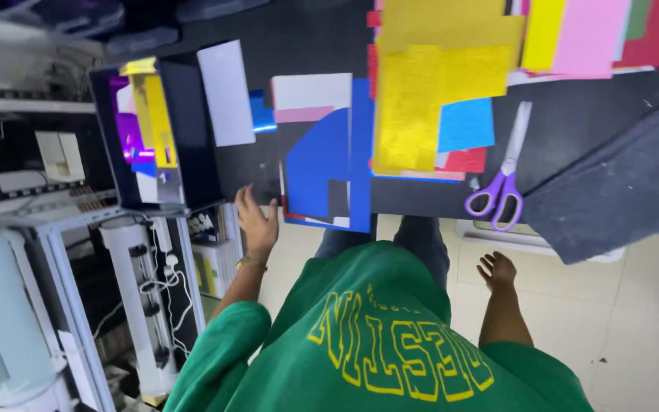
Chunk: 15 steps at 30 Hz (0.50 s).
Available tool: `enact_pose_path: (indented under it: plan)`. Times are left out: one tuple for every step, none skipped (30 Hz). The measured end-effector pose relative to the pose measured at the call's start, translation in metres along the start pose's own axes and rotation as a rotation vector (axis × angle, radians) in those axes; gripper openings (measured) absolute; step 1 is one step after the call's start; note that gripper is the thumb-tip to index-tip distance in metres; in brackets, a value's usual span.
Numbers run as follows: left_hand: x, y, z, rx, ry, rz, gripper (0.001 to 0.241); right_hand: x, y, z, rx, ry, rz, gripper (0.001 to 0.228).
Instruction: The person uses purple scissors to cut a blue sheet of paper, then sorts through a stack of colored paper sheets in a storage bin. They cut a gold glitter sheet with a pre-cut design and later cut a yellow glitter sheet with a letter cutout. The person places cut pieces into the bin and continues handling various colored sheets.
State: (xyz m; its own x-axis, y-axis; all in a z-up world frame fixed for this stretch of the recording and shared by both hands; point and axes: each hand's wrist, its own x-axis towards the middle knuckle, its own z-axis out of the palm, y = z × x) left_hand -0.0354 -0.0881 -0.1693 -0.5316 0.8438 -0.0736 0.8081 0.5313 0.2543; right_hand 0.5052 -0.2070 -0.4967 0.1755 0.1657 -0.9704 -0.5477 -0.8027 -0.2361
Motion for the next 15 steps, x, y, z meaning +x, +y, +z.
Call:
enact_pose_path:
  plan:
    - [0.002,-0.005,0.002,-0.012,-0.02,-0.024,0.066,-0.012,0.0,0.007,-0.042,0.017,-0.015,0.039]
    - [0.005,-0.011,0.005,-0.025,-0.04,-0.049,0.067,-0.024,0.0,0.014,-0.085,0.034,-0.03,0.038]
    - [0.008,-0.016,0.002,-0.037,-0.039,-0.061,0.067,-0.029,0.001,0.023,-0.099,0.036,-0.04,0.038]
    - [0.012,-0.022,0.0,-0.039,-0.034,-0.053,0.067,-0.034,0.002,0.031,-0.116,0.027,-0.06,0.038]
    - [0.021,-0.026,0.002,-0.045,-0.035,-0.033,0.067,-0.039,0.004,0.039,-0.124,0.025,-0.082,0.038]
    - [0.028,-0.032,0.001,-0.061,-0.039,-0.035,0.067,-0.041,0.008,0.047,-0.128,0.035,-0.094,0.038]
    - [0.038,-0.037,0.002,-0.077,-0.047,0.018,0.068,-0.043,0.012,0.055,-0.106,0.021,-0.12,0.039]
    - [0.05,-0.043,0.002,-0.093,-0.054,0.072,0.069,-0.046,0.016,0.064,-0.085,0.008,-0.146,0.039]
    - [0.062,-0.041,-0.004,-0.114,-0.061,0.081,0.069,-0.051,0.022,0.074,-0.08,0.023,-0.162,0.039]
    - [0.075,-0.04,-0.011,-0.123,-0.099,0.17,0.071,-0.057,0.028,0.085,-0.08,0.033,-0.181,0.038]
    - [0.089,-0.041,-0.022,-0.13,-0.134,0.257,0.072,-0.063,0.034,0.098,-0.083,0.041,-0.197,0.036]
    - [0.095,-0.042,-0.031,-0.148,-0.137,0.263,0.072,-0.077,0.05,0.103,-0.081,0.054,-0.212,0.036]
    - [0.11,-0.041,-0.04,-0.155,-0.11,0.402,0.066,-0.083,0.059,0.118,-0.073,0.029,-0.221,0.038]
    - [0.126,-0.041,-0.049,-0.161,-0.078,0.54,0.06,-0.089,0.068,0.135,-0.066,0.004,-0.23,0.039]
    - [0.137,-0.041,-0.06,-0.171,-0.064,0.526,0.06,-0.094,0.077,0.149,-0.082,-0.002,-0.243,0.039]
